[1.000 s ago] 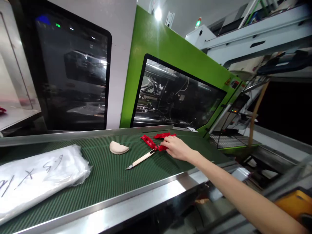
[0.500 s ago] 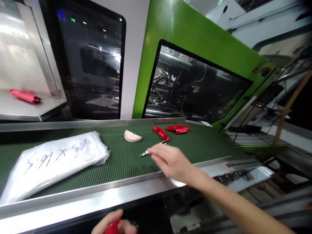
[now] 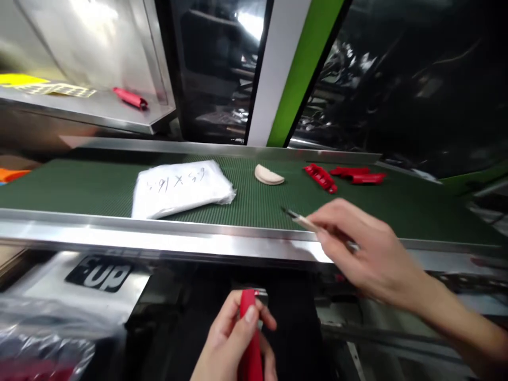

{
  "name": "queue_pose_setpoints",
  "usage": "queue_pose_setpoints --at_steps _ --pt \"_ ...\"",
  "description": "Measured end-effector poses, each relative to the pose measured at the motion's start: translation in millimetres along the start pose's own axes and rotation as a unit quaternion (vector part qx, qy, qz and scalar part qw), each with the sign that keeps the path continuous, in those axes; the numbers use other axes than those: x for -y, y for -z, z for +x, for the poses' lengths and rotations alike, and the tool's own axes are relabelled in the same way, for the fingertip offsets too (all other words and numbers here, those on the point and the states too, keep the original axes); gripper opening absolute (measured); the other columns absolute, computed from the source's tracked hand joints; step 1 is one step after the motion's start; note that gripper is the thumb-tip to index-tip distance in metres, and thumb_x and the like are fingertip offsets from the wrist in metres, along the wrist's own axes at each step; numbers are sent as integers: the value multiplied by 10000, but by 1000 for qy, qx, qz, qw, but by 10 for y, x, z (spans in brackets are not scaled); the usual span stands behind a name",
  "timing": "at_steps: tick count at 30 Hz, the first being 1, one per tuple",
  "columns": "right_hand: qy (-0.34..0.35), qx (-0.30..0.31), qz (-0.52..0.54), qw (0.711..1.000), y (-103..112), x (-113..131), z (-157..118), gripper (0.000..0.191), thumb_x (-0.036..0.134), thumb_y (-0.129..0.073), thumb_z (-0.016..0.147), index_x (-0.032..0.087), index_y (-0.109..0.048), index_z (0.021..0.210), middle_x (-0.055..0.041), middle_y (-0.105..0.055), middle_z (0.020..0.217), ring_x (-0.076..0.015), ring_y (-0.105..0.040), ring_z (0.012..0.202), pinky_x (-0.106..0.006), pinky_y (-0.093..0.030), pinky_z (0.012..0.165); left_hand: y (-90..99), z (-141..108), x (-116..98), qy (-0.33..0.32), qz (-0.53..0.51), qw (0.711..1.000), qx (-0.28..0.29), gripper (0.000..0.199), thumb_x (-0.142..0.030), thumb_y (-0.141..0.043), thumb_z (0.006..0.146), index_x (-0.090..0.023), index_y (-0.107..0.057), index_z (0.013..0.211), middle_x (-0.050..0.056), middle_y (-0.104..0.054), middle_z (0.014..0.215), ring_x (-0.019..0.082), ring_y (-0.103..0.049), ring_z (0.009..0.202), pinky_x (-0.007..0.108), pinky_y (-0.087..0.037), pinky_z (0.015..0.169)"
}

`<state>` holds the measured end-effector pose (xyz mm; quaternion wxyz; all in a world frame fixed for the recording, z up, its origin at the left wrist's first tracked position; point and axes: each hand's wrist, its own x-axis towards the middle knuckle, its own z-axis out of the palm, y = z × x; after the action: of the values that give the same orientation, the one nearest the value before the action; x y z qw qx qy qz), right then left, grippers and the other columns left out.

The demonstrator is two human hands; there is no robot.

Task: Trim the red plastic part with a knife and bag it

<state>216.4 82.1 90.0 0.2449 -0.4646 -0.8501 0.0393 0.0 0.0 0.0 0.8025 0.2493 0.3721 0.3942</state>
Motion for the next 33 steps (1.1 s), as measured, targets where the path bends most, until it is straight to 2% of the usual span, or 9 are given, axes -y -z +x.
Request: queue_pose_setpoints --at_steps 3,6,8,11,15,17,20,25,33 --pt "34 48 98 993 -122 406 -246 341 179 -439 986 209 -518 1317 -51 -599 1010 -123 -593 864 -212 -512 738 -7 -63 1 -7 -13 1000 -2 295 -485 -530 903 -191 -530 927 5 -629 865 29 -500 399 143 -310 390" --pt "53 61 128 988 -302 579 -413 395 129 -456 966 165 -482 1359 -48 -607 881 -131 -575 756 -230 -519 654 -5 -141 -3 -2 -33 999 -1 317 -505 -543 881 -190 -566 907 7 -616 856 23 -462 415 141 -310 392" --pt "53 48 117 991 -377 603 -477 407 66 -468 926 157 -511 1321 -62 -601 871 -148 -568 738 -259 -509 616 -6 -194 -11 13 -59 998 3 327 -511 -538 866 -193 -596 912 14 -607 832 35 -442 449 147 -310 409" --pt "52 30 78 995 -386 612 -532 420 18 -443 885 165 -558 1261 -99 -622 974 -167 -603 797 -278 -529 641 -14 -254 -28 32 -86 996 1 368 -514 -531 837 -195 -623 995 31 -606 792 61 -429 482 170 -305 435" --pt "80 26 22 996 -340 654 -567 455 37 -430 872 193 -572 1276 -103 -661 1059 -196 -642 901 -306 -562 705 -25 -274 -45 45 -65 997 -21 385 -520 -556 815 -191 -606 1007 5 -548 624 79 -404 466 187 -298 456" --pt "80 12 10 997 -345 670 -575 464 48 -440 868 202 -574 1286 -101 -668 1058 -204 -645 915 -314 -562 686 -31 -273 -49 41 -56 997 -24 371 -528 -553 816 -193 -588 970 -9 -513 562 82 -397 454 188 -291 458" --pt "71 -2 3 997 -374 672 -593 459 49 -454 866 201 -586 1279 -94 -665 1065 -205 -638 931 -321 -544 684 -39 -278 -52 35 -54 997 -30 344 -525 -552 815 -205 -560 939 -11 -518 551 80 -388 443 188 -278 454" --pt "73 13 13 997 -390 670 -661 480 33 -484 860 203 -553 1304 -94 -641 1135 -215 -604 982 -345 -506 734 -41 -291 -40 46 -54 997 -36 336 -526 -565 805 -208 -542 911 -13 -522 530 81 -399 441 186 -256 456" --pt "76 7 10 997 -407 693 -689 519 18 -493 826 193 -537 1313 -105 -638 1134 -238 -595 949 -374 -468 716 -54 -300 -21 45 -64 996 -31 324 -512 -571 815 -204 -526 905 -18 -513 515 79 -383 437 196 -225 448"
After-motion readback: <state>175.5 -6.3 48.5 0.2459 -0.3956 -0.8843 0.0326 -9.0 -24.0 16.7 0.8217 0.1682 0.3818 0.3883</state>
